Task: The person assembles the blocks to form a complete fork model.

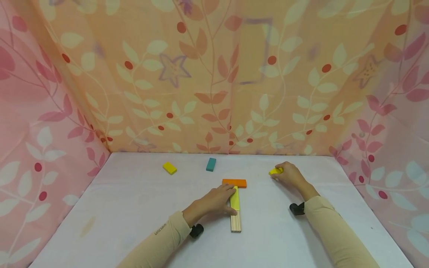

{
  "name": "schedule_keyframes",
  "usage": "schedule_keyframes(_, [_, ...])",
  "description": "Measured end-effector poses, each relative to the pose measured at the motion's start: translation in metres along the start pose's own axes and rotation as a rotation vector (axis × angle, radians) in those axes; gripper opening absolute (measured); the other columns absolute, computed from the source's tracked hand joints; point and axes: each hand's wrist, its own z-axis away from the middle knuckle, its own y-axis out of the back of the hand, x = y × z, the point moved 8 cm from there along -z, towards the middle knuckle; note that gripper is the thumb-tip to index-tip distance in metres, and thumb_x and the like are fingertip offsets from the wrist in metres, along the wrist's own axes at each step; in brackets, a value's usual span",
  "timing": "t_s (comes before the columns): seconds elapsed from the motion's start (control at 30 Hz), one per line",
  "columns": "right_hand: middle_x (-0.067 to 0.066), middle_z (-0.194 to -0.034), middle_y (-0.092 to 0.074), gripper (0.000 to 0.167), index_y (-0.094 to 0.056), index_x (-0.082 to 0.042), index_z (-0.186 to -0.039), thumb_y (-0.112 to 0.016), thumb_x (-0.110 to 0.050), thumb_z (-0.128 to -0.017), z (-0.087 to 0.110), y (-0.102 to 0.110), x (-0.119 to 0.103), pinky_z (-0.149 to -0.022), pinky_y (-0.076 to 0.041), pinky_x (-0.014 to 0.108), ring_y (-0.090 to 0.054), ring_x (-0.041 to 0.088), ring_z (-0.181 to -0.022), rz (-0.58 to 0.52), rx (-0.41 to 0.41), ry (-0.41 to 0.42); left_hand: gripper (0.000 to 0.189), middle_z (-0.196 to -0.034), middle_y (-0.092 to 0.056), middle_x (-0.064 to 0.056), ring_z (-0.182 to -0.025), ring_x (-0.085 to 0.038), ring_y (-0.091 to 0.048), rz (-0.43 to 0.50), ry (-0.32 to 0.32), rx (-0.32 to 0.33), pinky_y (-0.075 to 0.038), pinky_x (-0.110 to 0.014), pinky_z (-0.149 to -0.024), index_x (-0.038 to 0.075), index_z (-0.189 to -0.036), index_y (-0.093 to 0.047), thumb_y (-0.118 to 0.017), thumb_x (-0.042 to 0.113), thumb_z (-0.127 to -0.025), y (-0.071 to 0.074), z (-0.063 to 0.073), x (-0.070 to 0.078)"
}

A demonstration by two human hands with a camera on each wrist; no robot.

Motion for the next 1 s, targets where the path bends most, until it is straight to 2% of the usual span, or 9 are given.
schedule_keyframes(0.2, [0.03,-0.117,-0.063,0.052,-0.064,0.01,-0.118,-0.076,-0.026,-0.082,0.002,0.001,-0.003,-0.095,-0.047,0.055,-0.058,0.04,-0.105,0.013,0.039,0.059,0.084,-0.157,-0.037,-0.001,-0.145,-0.021,-0.032,-0.006,-0.003,0.0,-0.037,-0.045,-0.114,0.015,-0.147,-0.043,-0.071,0.057,-0.081,-0.001,0.0,0.0])
schedule_keyframes(0.4, [0.029,-0.117,-0.063,0.054,-0.063,0.009,-0.119,-0.077,-0.026,-0.082,0.001,0.0,-0.008,-0.095,-0.048,0.053,-0.058,0.037,-0.102,-0.001,0.034,0.07,0.082,-0.156,-0.038,-0.003,-0.145,-0.022,-0.033,0.008,-0.005,-0.001,-0.037,-0.045,-0.114,0.014,-0.147,-0.043,-0.071,0.056,-0.082,0.0,0.001,0.0])
schedule_keyframes(0.53, [0.028,-0.122,-0.061,0.055,-0.062,0.008,-0.123,-0.075,-0.027,-0.084,0.0,0.001,-0.016,-0.098,-0.047,0.053,-0.057,0.037,-0.106,-0.014,0.022,0.06,0.082,-0.156,-0.037,-0.003,-0.144,-0.022,-0.034,0.006,-0.005,0.001,-0.038,-0.045,-0.114,0.015,-0.147,-0.043,-0.071,0.055,-0.082,0.002,0.001,0.0])
schedule_keyframes(0.8, [0.031,-0.126,-0.057,0.055,-0.061,0.009,-0.123,-0.074,-0.027,-0.084,0.004,0.005,-0.038,-0.101,-0.044,0.057,-0.053,0.044,-0.114,-0.03,0.033,0.126,0.082,-0.157,-0.037,-0.002,-0.144,-0.021,-0.034,0.004,0.0,0.0,-0.038,-0.044,-0.114,0.015,-0.147,-0.044,-0.072,0.055,-0.081,0.0,-0.001,-0.001])
schedule_keyframes(1.0, [0.029,-0.128,-0.057,0.054,-0.06,0.006,-0.125,-0.074,-0.027,-0.085,0.006,0.006,-0.047,-0.103,-0.042,0.058,-0.052,0.044,-0.117,-0.052,0.021,0.119,0.082,-0.156,-0.038,-0.001,-0.145,-0.021,-0.033,0.001,0.004,0.004,-0.037,-0.043,-0.115,0.016,-0.146,-0.045,-0.073,0.055,-0.08,-0.002,-0.002,-0.001])
